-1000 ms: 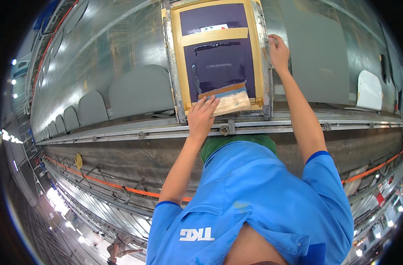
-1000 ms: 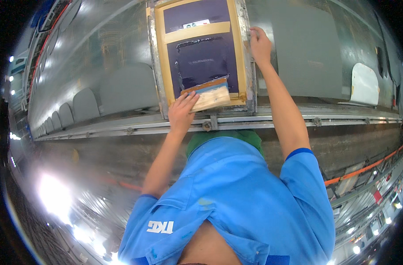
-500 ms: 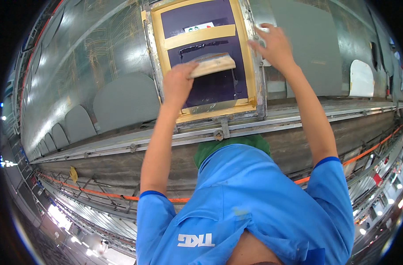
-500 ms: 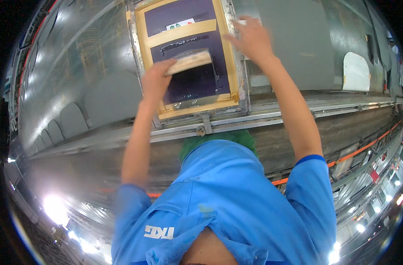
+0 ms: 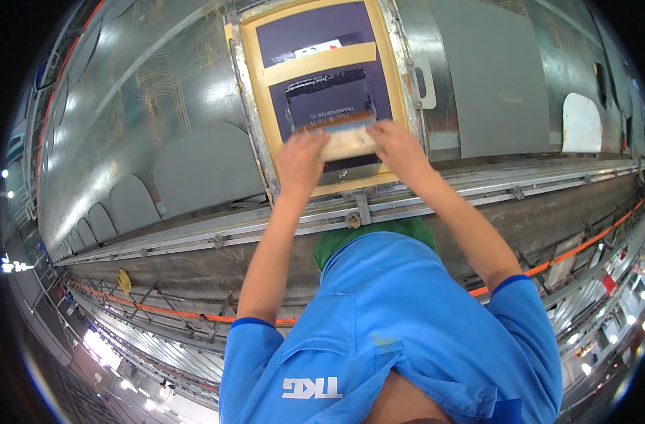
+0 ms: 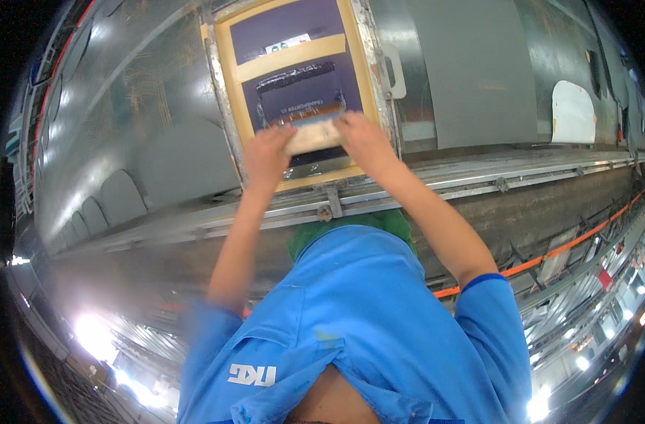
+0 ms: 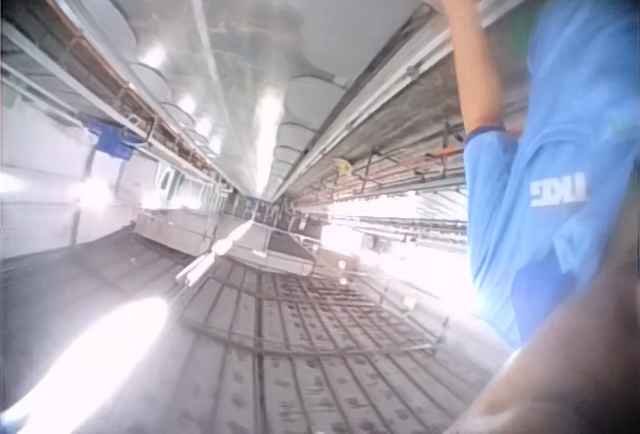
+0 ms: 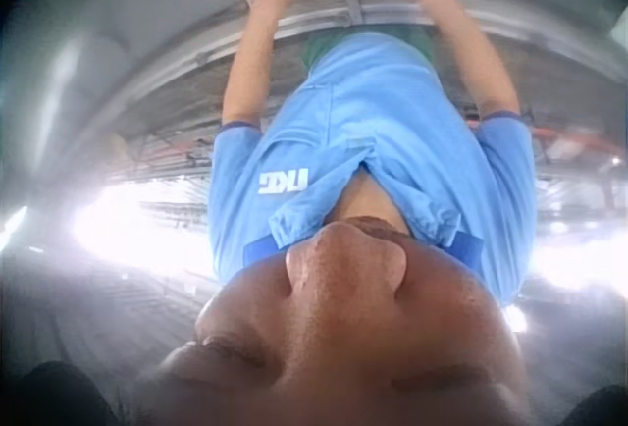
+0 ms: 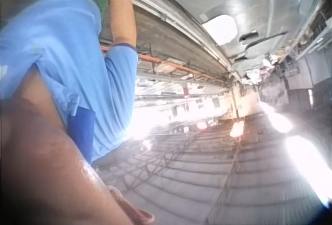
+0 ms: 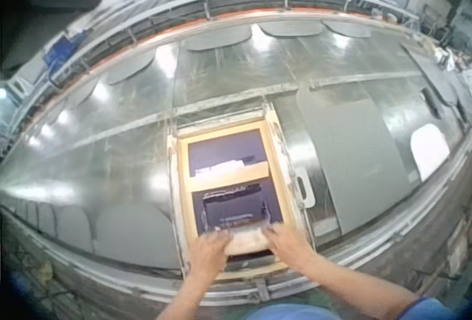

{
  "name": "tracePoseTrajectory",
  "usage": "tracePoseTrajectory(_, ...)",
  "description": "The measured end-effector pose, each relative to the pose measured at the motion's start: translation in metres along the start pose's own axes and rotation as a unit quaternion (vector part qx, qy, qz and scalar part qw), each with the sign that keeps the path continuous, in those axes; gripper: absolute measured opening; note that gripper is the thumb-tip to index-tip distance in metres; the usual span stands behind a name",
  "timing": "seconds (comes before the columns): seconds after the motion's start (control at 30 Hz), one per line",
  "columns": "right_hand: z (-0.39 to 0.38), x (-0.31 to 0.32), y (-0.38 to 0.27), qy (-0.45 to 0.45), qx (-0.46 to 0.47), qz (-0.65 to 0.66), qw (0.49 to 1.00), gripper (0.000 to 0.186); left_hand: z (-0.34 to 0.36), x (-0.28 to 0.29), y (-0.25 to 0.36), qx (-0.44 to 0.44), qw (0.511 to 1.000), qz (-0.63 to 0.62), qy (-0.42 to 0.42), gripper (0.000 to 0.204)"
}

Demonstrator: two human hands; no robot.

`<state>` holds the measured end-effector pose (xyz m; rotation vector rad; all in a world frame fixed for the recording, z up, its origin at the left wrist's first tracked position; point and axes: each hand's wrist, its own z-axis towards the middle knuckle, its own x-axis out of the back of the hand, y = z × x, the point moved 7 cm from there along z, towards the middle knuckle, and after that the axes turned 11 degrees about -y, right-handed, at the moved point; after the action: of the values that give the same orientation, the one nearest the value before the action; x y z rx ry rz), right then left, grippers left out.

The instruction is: The person pours ink onto a screen printing frame and uses a squeegee to spread the ink across the mesh. They repeatedly pull the squeegee across the screen to evenly distribute the ink.

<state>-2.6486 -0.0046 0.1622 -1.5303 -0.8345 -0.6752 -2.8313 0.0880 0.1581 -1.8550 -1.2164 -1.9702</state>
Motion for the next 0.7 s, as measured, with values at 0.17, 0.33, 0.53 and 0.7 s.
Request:
tracePoseTrajectory(0.17,-0.024,0.022,-0.003,-0.064,0.02,0.096,0.993,0.052,-0.036,-0.003,0.021,-0.025,0.999,-0.021,0.036,0.052)
tracePoseTrajectory(0.33,0.023,0.104,0.121,0.262,-0.181,0.066,0.946,0.052,-0.037,-0.008,0.02,-0.024,0.999,0.001,0.032,0.059)
tracePoseTrajectory(0.53,0.064,0.099,0.148,0.25,-0.18,0.175,0.935,0.033,-0.05,-0.016,0.035,-0.025,0.998,0.008,0.051,0.062)
tracePoseTrajectory(0.7,0.06,0.12,0.1,0.264,-0.202,0.222,0.917,0.03,-0.077,0.004,0.027,-0.018,0.994,-0.035,0.1,0.063)
